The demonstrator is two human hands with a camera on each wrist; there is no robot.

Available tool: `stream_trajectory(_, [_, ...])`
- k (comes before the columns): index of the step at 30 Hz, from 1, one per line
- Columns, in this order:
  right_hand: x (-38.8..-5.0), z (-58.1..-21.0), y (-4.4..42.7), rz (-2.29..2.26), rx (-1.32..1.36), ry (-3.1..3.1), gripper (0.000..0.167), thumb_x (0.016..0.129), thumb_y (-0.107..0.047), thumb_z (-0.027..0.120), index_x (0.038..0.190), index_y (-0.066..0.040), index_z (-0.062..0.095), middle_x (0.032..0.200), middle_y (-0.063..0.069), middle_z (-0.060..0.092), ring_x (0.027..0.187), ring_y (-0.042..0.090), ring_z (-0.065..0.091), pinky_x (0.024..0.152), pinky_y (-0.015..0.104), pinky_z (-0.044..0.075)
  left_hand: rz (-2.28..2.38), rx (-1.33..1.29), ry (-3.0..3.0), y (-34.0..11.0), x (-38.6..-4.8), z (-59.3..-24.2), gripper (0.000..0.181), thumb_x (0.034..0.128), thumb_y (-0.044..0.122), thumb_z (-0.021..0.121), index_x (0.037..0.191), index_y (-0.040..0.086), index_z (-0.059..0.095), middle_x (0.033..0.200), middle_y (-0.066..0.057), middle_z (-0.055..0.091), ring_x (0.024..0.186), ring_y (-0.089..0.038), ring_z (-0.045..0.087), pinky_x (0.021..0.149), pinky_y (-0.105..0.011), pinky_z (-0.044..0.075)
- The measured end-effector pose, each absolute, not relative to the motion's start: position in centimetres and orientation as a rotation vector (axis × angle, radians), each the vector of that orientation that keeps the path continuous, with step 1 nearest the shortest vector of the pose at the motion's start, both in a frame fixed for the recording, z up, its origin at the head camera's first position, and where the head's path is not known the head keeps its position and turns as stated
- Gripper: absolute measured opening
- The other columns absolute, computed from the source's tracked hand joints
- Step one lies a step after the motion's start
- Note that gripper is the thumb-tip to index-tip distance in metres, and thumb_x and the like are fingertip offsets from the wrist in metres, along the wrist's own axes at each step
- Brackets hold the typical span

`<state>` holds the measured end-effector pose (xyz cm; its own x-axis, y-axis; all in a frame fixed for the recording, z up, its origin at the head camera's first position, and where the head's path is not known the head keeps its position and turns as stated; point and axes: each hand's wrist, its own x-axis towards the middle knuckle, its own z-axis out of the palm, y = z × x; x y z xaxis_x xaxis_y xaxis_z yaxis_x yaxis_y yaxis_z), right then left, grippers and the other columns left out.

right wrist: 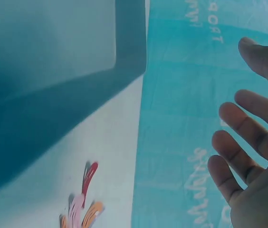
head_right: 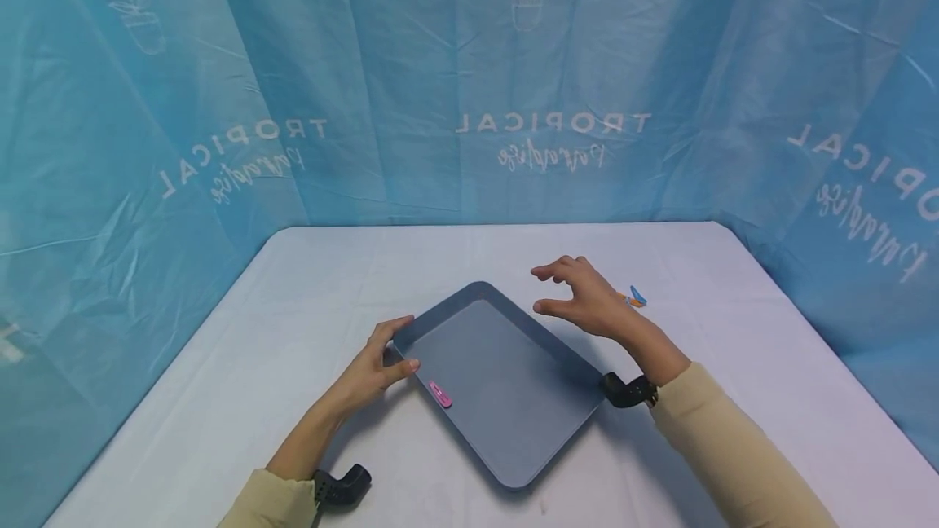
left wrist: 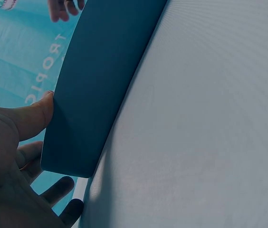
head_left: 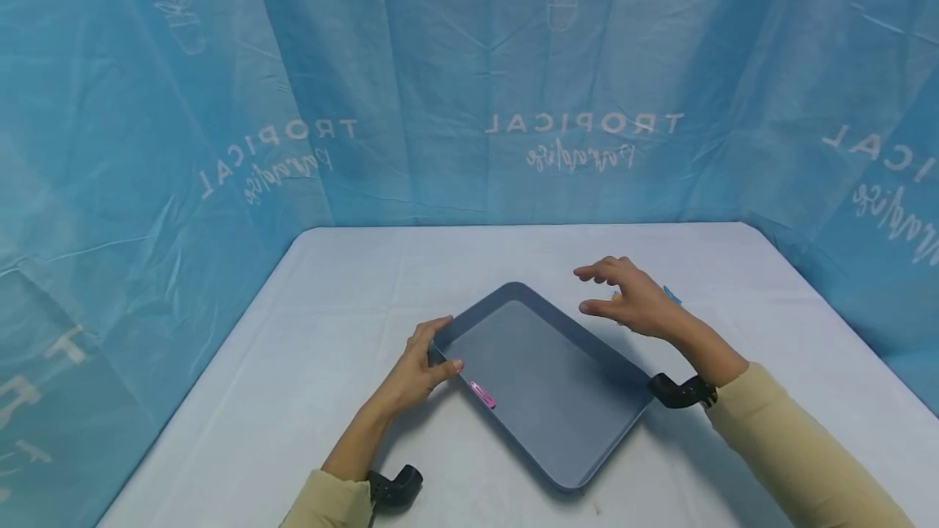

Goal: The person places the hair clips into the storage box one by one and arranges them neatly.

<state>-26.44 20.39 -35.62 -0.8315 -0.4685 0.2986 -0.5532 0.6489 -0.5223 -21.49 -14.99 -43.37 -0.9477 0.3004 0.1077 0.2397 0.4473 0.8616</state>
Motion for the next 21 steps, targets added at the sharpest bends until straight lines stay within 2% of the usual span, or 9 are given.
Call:
stream_trajectory(12, [-27.7, -36.6, 24.2, 0.929, 0.595, -2.737, 0.051, 0.085, -0.023, 0.071, 0.130, -0.005, 0.055, 0.127, 0.016, 0.055, 0.112, 0.034, 0.047, 0.091, 0.054, 0.041, 1.546, 0.461, 2.631, -15.0, -21.6, -43.5, 0.070, 0.0871, 0.021, 0.068, 0.147, 0.013, 0.032, 0.151, -0.012, 0.026, 0.143, -0.034, 0.016, 0.110, -0.061, 0.022])
stream_trajectory(21, [-28.3, -38.0, 26.9, 0.892, 0.372, -2.828, 0.058, 0.086, -0.032, 0.068, 0.133, -0.002, 0.051, 0.130, 0.023, 0.048, 0.113, 0.041, 0.043, 0.086, 0.057, 0.043, 1.564, 0.456, 2.621, -14.9, -21.6, -43.5, 0.071, 0.0860, 0.020, 0.069, 0.146, 0.013, 0.032, 0.151, -0.012, 0.027, 0.142, -0.034, 0.017, 0.111, -0.060, 0.022])
